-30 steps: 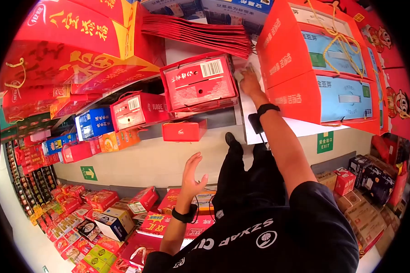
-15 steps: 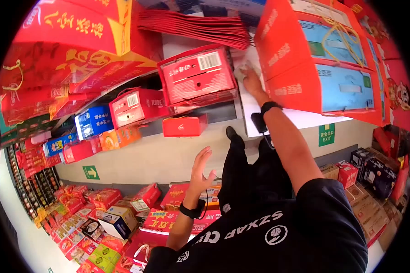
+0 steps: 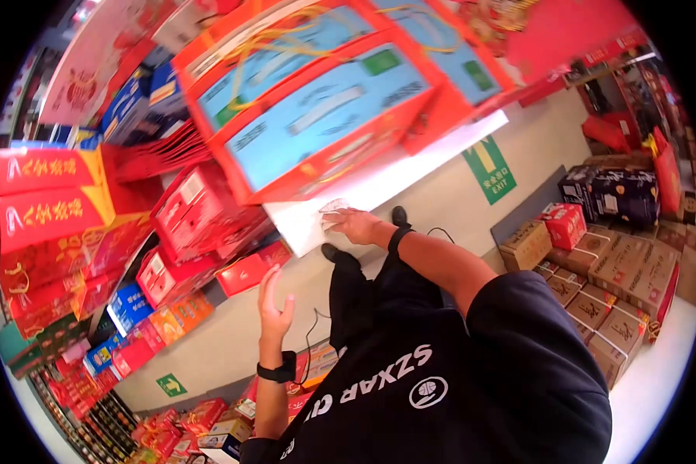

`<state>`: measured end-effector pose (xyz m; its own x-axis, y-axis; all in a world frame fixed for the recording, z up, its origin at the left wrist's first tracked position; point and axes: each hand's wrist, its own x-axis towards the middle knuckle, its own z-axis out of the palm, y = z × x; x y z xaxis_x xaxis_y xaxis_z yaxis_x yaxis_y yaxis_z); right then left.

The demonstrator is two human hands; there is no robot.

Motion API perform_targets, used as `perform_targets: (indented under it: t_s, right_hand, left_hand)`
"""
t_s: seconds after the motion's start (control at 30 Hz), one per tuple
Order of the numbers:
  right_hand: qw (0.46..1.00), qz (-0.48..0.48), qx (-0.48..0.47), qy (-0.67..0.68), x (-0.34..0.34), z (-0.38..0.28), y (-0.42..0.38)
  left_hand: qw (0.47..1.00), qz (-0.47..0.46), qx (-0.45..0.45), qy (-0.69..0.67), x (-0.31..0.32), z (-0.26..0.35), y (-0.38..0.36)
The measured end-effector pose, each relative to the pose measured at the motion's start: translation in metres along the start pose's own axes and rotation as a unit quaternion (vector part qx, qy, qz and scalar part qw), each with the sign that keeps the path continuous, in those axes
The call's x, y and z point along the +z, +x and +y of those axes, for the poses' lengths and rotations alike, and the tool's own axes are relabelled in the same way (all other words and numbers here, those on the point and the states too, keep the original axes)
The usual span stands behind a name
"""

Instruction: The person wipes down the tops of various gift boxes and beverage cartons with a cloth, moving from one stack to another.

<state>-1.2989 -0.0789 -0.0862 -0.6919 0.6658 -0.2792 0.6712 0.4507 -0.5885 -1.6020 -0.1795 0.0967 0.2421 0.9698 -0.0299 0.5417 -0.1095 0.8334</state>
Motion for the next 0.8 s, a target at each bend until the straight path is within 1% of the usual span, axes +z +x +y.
perform_targets:
  t_s: [0.07,0.1,0.2,0.27,0.33,0.4,0.47,0.53,0.6,0.63,0.67,0.7,0.73,0.77,0.8]
  right_hand:
    - [0.999,0.035,-0.001,-0.003,-0.002,0.044,-0.037]
    - [0.999,0.042,0.008,0.000,-0.017,0.060,-0.060]
    - [0.992,0.126,-0.023,0.021,-0.044,0.131,-0.119]
    - [0.990,0.141,-0.001,0.009,-0.070,0.174,-0.158]
    - [0.988,0.150,0.045,-0.002,-0.091,0.217,-0.196]
    - [0.981,0.172,0.095,-0.001,-0.120,0.247,-0.232]
    - [0.968,0.198,0.139,-0.063,-0.136,0.289,-0.260]
    - [0.935,0.301,0.190,-0.015,-0.131,0.338,-0.279]
    - [0.920,0.351,0.175,0.019,-0.142,0.381,-0.292]
    - [0.899,0.384,0.212,0.000,-0.147,0.390,-0.294]
    - [0.880,0.401,0.251,0.041,-0.152,0.396,-0.299]
    - [0.866,0.375,0.327,0.046,-0.152,0.408,-0.303]
    - [0.861,0.417,0.289,-0.025,-0.129,0.456,-0.306]
    - [0.861,0.428,0.274,-0.031,-0.128,0.467,-0.307]
    - [0.852,0.418,0.314,-0.025,-0.130,0.468,-0.304]
  left_hand:
    - [1.000,-0.015,0.001,0.015,0.021,0.024,0.014]
    - [1.000,-0.020,0.007,0.021,0.031,0.033,0.022]
    - [0.999,-0.025,0.009,0.047,0.059,0.062,0.041]
    - [0.998,-0.018,0.008,0.059,0.075,0.078,0.052]
    - [0.998,-0.020,0.001,0.063,0.087,0.093,0.060]
    - [0.997,-0.026,-0.010,0.068,0.099,0.103,0.062]
    - [0.996,-0.038,-0.025,0.076,0.108,0.108,0.062]
    - [0.996,-0.033,-0.026,0.081,0.114,0.113,0.062]
    - [0.996,-0.028,-0.030,0.083,0.119,0.117,0.059]
    - [0.996,-0.024,-0.032,0.083,0.121,0.117,0.058]
    - [0.995,-0.018,-0.034,0.087,0.120,0.116,0.058]
    - [0.995,-0.016,-0.033,0.090,0.119,0.115,0.057]
    - [0.995,-0.012,-0.034,0.095,0.121,0.114,0.056]
    - [0.994,-0.007,-0.039,0.102,0.118,0.114,0.053]
    - [0.993,-0.001,-0.036,0.108,0.115,0.117,0.051]
